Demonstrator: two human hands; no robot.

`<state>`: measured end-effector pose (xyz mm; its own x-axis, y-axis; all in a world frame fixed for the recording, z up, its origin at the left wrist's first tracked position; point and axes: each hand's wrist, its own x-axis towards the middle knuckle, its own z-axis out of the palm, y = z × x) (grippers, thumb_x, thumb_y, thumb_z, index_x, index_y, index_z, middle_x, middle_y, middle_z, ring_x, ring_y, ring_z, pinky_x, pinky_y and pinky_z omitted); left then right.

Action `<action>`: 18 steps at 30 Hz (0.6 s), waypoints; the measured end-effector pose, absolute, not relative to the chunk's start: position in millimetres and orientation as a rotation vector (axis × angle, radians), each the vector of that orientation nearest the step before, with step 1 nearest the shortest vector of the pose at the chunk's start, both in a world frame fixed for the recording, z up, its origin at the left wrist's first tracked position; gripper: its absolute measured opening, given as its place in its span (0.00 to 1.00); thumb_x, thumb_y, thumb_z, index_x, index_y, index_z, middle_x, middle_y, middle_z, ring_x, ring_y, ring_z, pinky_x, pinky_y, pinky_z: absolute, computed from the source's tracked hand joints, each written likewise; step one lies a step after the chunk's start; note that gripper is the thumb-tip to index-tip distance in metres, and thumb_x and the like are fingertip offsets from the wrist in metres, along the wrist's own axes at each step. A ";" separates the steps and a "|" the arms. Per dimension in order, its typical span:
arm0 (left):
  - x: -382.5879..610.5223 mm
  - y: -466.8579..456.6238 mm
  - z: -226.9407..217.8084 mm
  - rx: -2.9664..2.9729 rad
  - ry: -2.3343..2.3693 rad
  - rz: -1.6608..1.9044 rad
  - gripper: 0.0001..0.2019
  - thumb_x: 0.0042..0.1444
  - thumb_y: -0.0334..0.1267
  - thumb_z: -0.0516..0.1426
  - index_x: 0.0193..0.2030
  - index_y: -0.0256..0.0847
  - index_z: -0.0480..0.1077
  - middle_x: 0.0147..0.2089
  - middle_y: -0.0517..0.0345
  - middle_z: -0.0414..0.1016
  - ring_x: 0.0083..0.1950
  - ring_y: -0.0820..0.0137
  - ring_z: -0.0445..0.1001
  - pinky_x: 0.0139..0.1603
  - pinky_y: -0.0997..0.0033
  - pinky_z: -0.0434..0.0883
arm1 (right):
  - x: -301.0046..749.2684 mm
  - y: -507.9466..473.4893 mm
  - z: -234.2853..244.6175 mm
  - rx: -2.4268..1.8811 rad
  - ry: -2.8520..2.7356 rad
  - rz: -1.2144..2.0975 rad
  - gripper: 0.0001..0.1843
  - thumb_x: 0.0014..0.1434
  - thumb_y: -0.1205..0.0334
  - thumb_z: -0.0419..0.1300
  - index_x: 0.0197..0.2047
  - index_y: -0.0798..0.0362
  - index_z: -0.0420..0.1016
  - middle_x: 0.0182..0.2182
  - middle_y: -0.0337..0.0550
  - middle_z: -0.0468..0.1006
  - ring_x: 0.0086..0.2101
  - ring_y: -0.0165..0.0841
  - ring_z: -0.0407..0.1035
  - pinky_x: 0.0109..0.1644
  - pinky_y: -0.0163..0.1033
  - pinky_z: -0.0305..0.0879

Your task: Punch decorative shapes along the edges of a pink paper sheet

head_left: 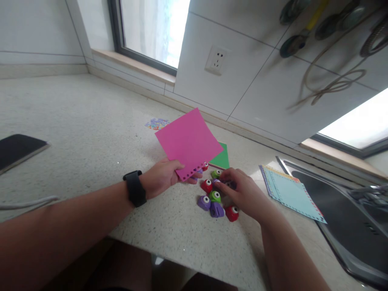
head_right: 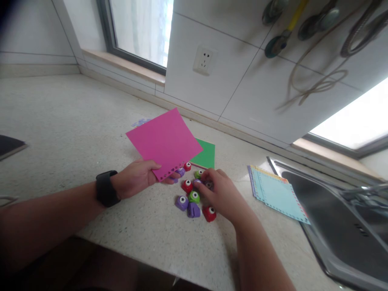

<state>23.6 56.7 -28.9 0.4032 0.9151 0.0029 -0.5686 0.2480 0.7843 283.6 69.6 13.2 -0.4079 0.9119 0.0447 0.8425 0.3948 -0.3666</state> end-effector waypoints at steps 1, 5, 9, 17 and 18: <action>23.7 56.9 -29.1 0.800 0.513 1.074 0.21 0.58 0.30 0.53 0.57 0.24 0.71 0.53 0.29 0.79 0.54 0.47 0.79 0.53 0.47 0.74 | 283.0 69.0 14.1 -1.553 -2.429 0.416 0.12 0.65 0.49 0.61 0.41 0.49 0.77 0.37 0.48 0.78 0.40 0.43 0.72 0.45 0.49 0.68; 23.7 57.4 -30.0 0.815 0.516 1.068 0.21 0.57 0.30 0.53 0.56 0.24 0.72 0.53 0.29 0.80 0.53 0.48 0.79 0.52 0.48 0.74 | 281.3 68.2 16.8 -1.538 -2.470 0.410 0.12 0.67 0.50 0.59 0.39 0.47 0.78 0.35 0.47 0.77 0.41 0.42 0.72 0.46 0.48 0.67; 23.7 56.8 -29.2 0.849 0.529 1.046 0.23 0.54 0.30 0.54 0.56 0.25 0.72 0.52 0.30 0.80 0.54 0.49 0.78 0.51 0.50 0.74 | 281.7 69.2 16.6 -1.533 -2.476 0.401 0.13 0.67 0.49 0.58 0.40 0.47 0.79 0.36 0.47 0.78 0.42 0.42 0.72 0.47 0.49 0.67; 24.3 54.5 -26.1 0.856 0.621 1.030 0.23 0.51 0.31 0.55 0.55 0.27 0.72 0.45 0.35 0.83 0.49 0.51 0.80 0.47 0.55 0.74 | 284.7 71.1 14.1 -1.551 -2.320 0.437 0.14 0.66 0.49 0.58 0.39 0.48 0.80 0.35 0.48 0.78 0.37 0.41 0.72 0.42 0.49 0.67; 24.3 54.2 -26.4 0.856 0.639 1.030 0.23 0.50 0.31 0.55 0.54 0.28 0.73 0.44 0.37 0.83 0.48 0.52 0.80 0.46 0.56 0.74 | 284.3 71.1 14.2 -1.543 -2.261 0.463 0.15 0.65 0.48 0.58 0.39 0.49 0.80 0.35 0.48 0.79 0.36 0.41 0.72 0.41 0.49 0.67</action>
